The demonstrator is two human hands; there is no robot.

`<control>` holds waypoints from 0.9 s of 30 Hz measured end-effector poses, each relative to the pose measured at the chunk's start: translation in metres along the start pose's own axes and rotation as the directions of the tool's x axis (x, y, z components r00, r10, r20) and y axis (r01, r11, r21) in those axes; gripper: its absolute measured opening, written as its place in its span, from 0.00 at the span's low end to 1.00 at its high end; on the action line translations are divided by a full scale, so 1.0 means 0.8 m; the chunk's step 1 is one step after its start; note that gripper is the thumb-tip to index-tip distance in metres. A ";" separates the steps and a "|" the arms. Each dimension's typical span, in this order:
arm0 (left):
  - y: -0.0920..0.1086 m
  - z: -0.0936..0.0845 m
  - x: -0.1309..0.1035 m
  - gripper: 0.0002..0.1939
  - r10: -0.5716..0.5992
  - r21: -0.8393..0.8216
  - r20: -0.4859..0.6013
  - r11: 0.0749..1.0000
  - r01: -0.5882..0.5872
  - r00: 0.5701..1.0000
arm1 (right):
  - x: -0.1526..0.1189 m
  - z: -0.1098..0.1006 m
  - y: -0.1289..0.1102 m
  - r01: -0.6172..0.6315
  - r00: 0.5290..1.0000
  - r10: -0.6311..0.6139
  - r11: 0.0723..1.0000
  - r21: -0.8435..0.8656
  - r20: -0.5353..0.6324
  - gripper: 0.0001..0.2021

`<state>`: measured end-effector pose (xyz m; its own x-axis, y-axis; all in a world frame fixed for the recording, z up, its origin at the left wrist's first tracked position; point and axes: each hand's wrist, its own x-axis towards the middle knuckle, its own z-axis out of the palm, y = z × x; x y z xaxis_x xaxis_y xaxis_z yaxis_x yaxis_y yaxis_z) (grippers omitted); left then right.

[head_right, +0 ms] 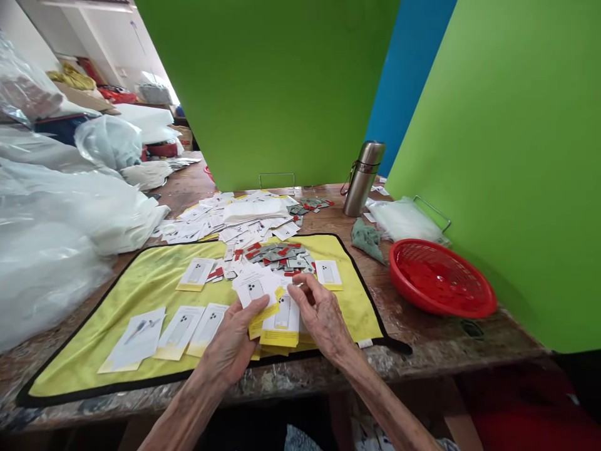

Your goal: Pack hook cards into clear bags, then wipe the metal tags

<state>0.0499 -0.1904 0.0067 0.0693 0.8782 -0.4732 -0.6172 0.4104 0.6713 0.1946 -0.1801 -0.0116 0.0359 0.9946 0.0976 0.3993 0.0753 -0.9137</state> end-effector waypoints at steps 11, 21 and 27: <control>0.001 0.000 -0.004 0.18 -0.084 0.146 0.069 0.987 0.073 0.994 | 0.026 -0.009 -0.012 0.026 1.000 -0.027 0.998 0.065 0.005 0.13; 0.015 0.004 -0.009 0.15 -0.134 0.177 -0.132 0.972 0.157 0.982 | 0.113 -0.115 0.002 -0.056 0.970 -0.052 0.901 -0.429 -0.236 0.05; 0.022 0.005 -0.010 0.16 -0.138 0.151 -0.210 0.974 0.172 0.968 | 0.167 -0.148 0.024 -0.068 0.978 -0.029 0.894 -0.444 -0.207 0.14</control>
<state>0.0414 -0.1894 0.0242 -0.0119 0.7420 -0.6703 -0.4707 0.5873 0.6584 0.3155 -0.0547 0.0307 0.2136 0.9554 0.2037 0.7609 -0.0319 -0.6481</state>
